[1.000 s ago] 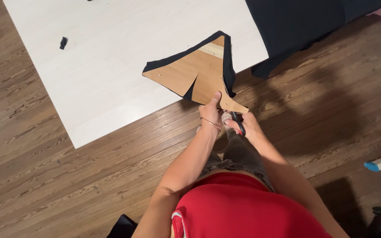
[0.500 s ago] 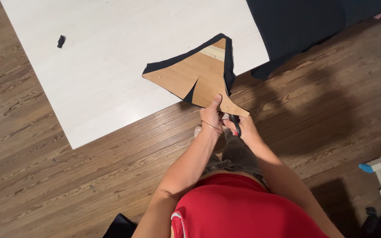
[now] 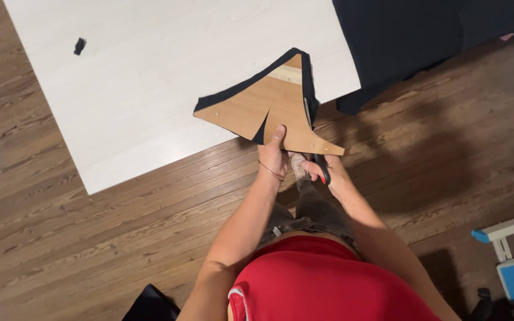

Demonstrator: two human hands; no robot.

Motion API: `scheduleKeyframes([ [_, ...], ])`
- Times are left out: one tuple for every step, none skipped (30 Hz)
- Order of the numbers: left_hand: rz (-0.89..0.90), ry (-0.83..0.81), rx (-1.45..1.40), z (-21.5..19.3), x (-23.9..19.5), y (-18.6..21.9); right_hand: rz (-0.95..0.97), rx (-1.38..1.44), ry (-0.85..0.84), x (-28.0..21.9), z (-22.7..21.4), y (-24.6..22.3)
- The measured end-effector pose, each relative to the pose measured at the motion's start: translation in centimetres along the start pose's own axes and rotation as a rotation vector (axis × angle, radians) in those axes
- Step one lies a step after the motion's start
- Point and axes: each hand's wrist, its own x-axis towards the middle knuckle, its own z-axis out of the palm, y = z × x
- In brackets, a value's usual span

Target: Cutting black fabric around a cardboard pattern using scissors

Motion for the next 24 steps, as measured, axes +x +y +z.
scheduleKeyframes([
  [0.005,0.004,-0.004,-0.3,0.2,-0.6,0.001,-0.001,-0.008,0.1,-0.2,0.2],
  [-0.003,0.005,0.002,-0.6,0.4,-1.1,0.005,-0.005,-0.002,0.2,-0.3,0.5],
  [-0.011,0.009,0.009,-1.1,0.5,-1.6,0.011,-0.008,0.002,0.3,-0.4,0.8],
  [-0.005,0.016,0.005,-1.2,0.2,-1.5,0.013,-0.008,-0.007,0.3,-0.3,0.4],
  [-0.016,0.027,0.015,-1.2,0.0,-1.4,0.015,-0.024,-0.008,0.2,-0.2,0.0],
  [-0.027,0.038,0.025,-1.3,-0.3,-1.3,0.016,-0.040,-0.008,0.2,-0.2,-0.5],
  [-0.025,0.040,0.024,-1.2,-0.5,-1.1,0.017,-0.040,-0.011,0.3,-0.3,-0.1],
  [-0.017,0.046,0.031,-1.2,-0.7,-0.9,0.022,-0.060,-0.012,0.5,-0.4,0.3],
  [-0.010,0.050,0.040,-1.1,-0.9,-0.8,0.026,-0.080,-0.010,0.7,-0.6,0.6],
  [-0.009,0.051,0.039,-1.4,-0.5,-1.1,0.026,-0.080,-0.012,0.6,-0.5,0.4],
  [-0.008,0.052,0.027,-1.7,-0.2,-1.4,0.028,-0.118,-0.001,0.5,-0.4,0.1],
  [-0.008,0.054,0.016,-2.0,0.2,-1.6,0.030,-0.156,0.009,0.3,-0.3,-0.2],
  [-0.008,0.055,0.017,-1.7,-0.2,-1.4,0.031,-0.155,0.009,0.4,-0.5,0.1],
  [-0.002,0.054,0.011,-1.4,-0.6,-1.1,0.041,-0.174,0.010,0.4,-0.6,0.5],
  [0.004,0.055,0.004,-1.2,-0.9,-0.8,0.052,-0.194,0.009,0.5,-0.7,0.9],
  [0.003,0.057,0.004,-1.4,-0.5,-1.2,0.053,-0.194,0.008,0.1,-0.4,0.0],
  [0.000,0.068,-0.004,-1.5,-0.2,-1.6,0.040,-0.214,0.008,-0.2,-0.2,-0.9],
  [-0.002,0.080,-0.011,-1.7,0.2,-1.9,0.026,-0.235,0.009,-0.5,0.2,-1.8],
  [0.000,0.080,-0.012,-1.6,0.1,-2.0,0.025,-0.234,0.007,-0.7,0.8,-2.9],
  [-0.002,0.086,-0.009,-1.5,0.0,-2.0,0.025,-0.245,0.014,-0.9,1.4,-4.0],
  [-0.005,0.090,-0.006,-1.4,-0.1,-2.0,0.023,-0.255,0.021,-1.1,2.0,-5.1],
  [-0.003,0.090,-0.007,-1.6,-0.1,-2.0,0.022,-0.255,0.019,-1.1,1.8,-4.9],
  [-0.013,0.088,-0.009,-1.7,0.1,-2.0,0.022,-0.220,-0.011,-1.0,1.5,-4.8],
  [-0.023,0.085,-0.010,-1.8,0.2,-2.1,0.023,-0.185,-0.040,-0.8,1.3,-4.7],
])
